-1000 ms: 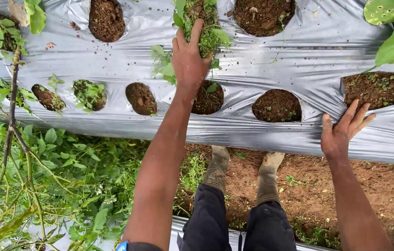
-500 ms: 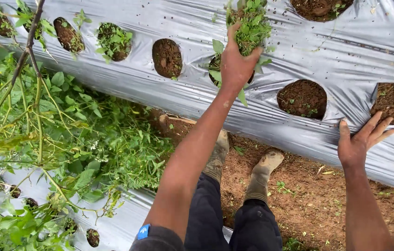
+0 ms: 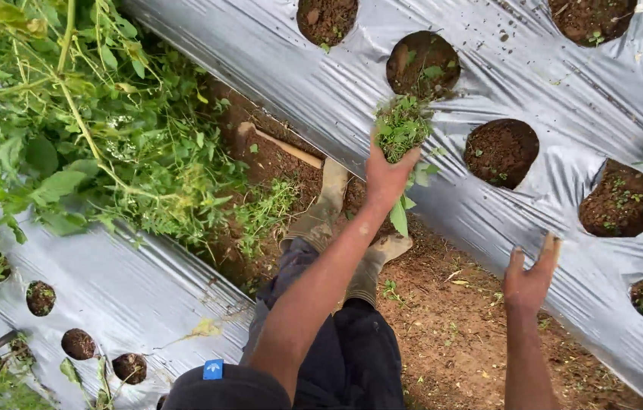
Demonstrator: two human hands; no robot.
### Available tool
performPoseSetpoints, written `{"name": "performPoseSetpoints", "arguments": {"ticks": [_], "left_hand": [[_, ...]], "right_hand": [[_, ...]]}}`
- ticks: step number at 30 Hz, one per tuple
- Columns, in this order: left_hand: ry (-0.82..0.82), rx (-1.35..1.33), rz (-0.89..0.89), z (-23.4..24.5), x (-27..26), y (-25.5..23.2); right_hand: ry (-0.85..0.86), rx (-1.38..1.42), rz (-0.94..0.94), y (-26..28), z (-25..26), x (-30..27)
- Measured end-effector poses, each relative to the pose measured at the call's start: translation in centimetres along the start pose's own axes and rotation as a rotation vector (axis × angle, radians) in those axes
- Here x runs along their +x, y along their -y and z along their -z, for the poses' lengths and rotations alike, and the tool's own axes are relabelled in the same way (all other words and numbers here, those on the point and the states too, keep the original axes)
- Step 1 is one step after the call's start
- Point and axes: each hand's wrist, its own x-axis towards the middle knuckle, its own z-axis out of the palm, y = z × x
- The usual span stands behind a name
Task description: The person weeds a garden bed covered with plastic mulch, pulling out unwanted plants by hand and using a hoe to clear weeds from the soil between the rows. They remove various small green plants and dry leaves from the planting holes and the ground.
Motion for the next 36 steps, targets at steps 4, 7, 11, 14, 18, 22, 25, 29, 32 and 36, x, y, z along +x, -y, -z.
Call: {"name": "performPoseSetpoints", "arguments": {"ticks": [4, 7, 11, 14, 18, 22, 25, 29, 32, 36], "left_hand": [[0.001, 0.026, -0.011, 3.3, -1.5, -1.1], [-0.055, -0.027, -0.021, 6.3, -1.6, -0.1], [-0.049, -0.014, -0.052, 11.5, -1.6, 1.9], [-0.201, 0.118, -0.221, 15.8, -0.4, 8.2], [-0.227, 0.232, -0.117, 22.9, -2.9, 12.0], [-0.291, 0.556, -0.145, 29.3, -5.0, 17.4], [-0.291, 0.97, -0.134, 33.2, -5.6, 22.3], [-0.093, 1.152, 0.175, 34.8, -7.1, 25.9], [-0.261, 0.537, 0.375, 33.5, -10.6, 27.5], [-0.291, 0.208, 0.526, 32.7, -13.1, 33.0]], "right_hand": [[0.319, -0.14, -0.04, -7.2, -6.2, -6.0], [0.64, -0.215, -0.235, -11.3, -8.4, -11.4], [0.672, 0.115, -0.592, -16.2, -8.4, -15.6], [0.597, 0.075, -0.605, -16.3, -5.8, -16.0], [0.604, 0.002, -0.522, -16.8, -2.2, -13.5], [0.541, -0.063, -0.435, -16.2, 0.4, -11.4], [0.525, -0.113, -0.408, -14.1, 0.2, -11.2], [0.551, -0.177, -0.373, -8.6, -0.1, -14.5], [0.531, -0.142, -0.367, -6.5, 0.4, -17.5], [0.575, -0.141, -0.438, -7.8, 1.9, -20.1]]}}
